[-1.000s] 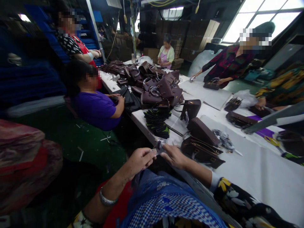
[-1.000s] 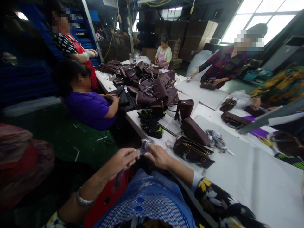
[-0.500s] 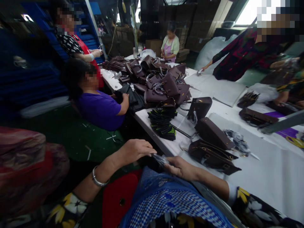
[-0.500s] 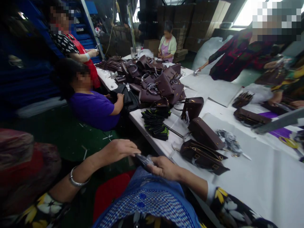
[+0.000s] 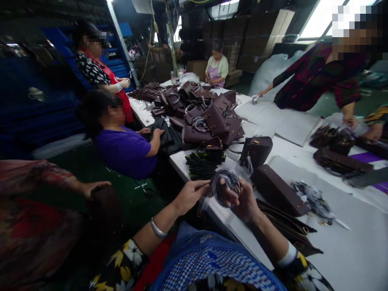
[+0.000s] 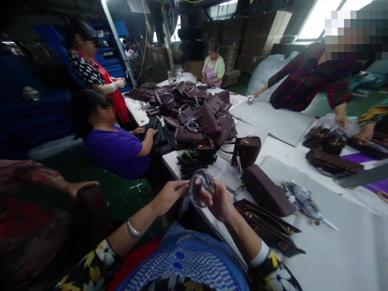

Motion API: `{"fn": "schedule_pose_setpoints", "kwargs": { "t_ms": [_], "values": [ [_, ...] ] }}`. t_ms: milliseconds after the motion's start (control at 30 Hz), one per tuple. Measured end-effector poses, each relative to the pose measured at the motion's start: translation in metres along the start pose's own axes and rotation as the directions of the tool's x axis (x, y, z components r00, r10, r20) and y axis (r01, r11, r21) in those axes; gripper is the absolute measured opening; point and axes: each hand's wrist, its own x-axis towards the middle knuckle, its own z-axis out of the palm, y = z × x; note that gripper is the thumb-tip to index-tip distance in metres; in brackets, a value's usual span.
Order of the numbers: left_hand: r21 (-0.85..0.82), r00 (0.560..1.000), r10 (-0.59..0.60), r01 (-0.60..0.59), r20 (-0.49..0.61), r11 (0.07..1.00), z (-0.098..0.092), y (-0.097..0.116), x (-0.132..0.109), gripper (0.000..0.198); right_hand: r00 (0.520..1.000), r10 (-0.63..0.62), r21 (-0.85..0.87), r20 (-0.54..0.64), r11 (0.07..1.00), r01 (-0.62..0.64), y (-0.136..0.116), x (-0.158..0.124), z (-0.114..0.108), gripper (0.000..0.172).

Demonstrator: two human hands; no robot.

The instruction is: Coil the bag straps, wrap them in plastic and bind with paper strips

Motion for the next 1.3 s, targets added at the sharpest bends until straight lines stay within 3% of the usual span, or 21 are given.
{"fn": "schedule_pose_setpoints", "kwargs": {
  "t_ms": [133,300,500,600,667,733,800,867,967,1067,1167,1300],
  "values": [
    [-0.219,0.997,-0.01,-0.008,-0.081,0.976,0.031,0.01,0.025,0.043,0.99,-0.133,0.0,-0.042,0.991,0.133,-0.013,0.02,-0.013,0.045],
    [-0.141,0.969,0.053,-0.088,-0.24,0.986,0.05,0.022,0.04,0.042,0.972,-0.227,0.023,-0.061,0.973,0.228,-0.025,0.031,-0.018,0.043],
    [-0.114,0.991,0.016,-0.031,-0.132,0.993,0.061,0.02,0.047,0.041,0.945,-0.295,-0.008,-0.14,0.955,0.296,-0.036,0.036,-0.026,0.043],
    [-0.218,0.991,-0.052,0.023,-0.126,0.976,0.065,0.016,0.05,0.041,0.926,-0.351,-0.153,-0.139,0.932,0.33,-0.032,0.034,-0.034,0.042],
    [-0.322,0.988,-0.1,0.058,-0.116,0.945,0.067,0.016,0.049,0.04,0.901,-0.421,-0.334,-0.104,0.868,0.367,-0.025,0.031,-0.043,0.042],
    [-0.445,0.988,-0.127,0.078,-0.083,0.892,0.066,0.018,0.046,0.037,0.866,-0.499,-0.557,-0.022,0.726,0.404,-0.02,0.026,-0.052,0.042],
    [-0.553,0.988,-0.144,0.091,-0.053,0.828,0.064,0.021,0.04,0.035,0.825,-0.549,-0.732,0.131,0.508,0.454,-0.018,0.02,-0.058,0.041],
    [-0.623,0.983,-0.183,0.126,-0.027,0.772,0.062,0.023,0.035,0.034,0.777,-0.544,-0.791,0.315,0.302,0.532,-0.018,0.016,-0.059,0.039],
    [-0.662,0.97,-0.241,0.169,-0.018,0.731,0.061,0.021,0.03,0.027,0.698,-0.486,-0.752,0.527,0.116,0.649,-0.016,0.013,-0.055,0.035],
    [-0.725,0.954,-0.298,0.211,0.008,0.656,0.059,0.015,0.026,0.024,0.611,-0.444,-0.673,0.655,0.024,0.739,-0.011,0.013,-0.051,0.033],
    [-0.767,0.932,-0.339,0.309,0.128,0.562,0.055,0.014,0.02,0.027,0.521,-0.41,-0.574,0.749,-0.009,0.819,-0.009,0.011,-0.046,0.036],
    [-0.718,0.912,-0.311,0.403,0.265,0.568,0.049,0.02,0.009,0.037,0.415,-0.348,-0.441,0.841,0.006,0.898,-0.015,0.006,-0.034,0.036]
  ]
}}
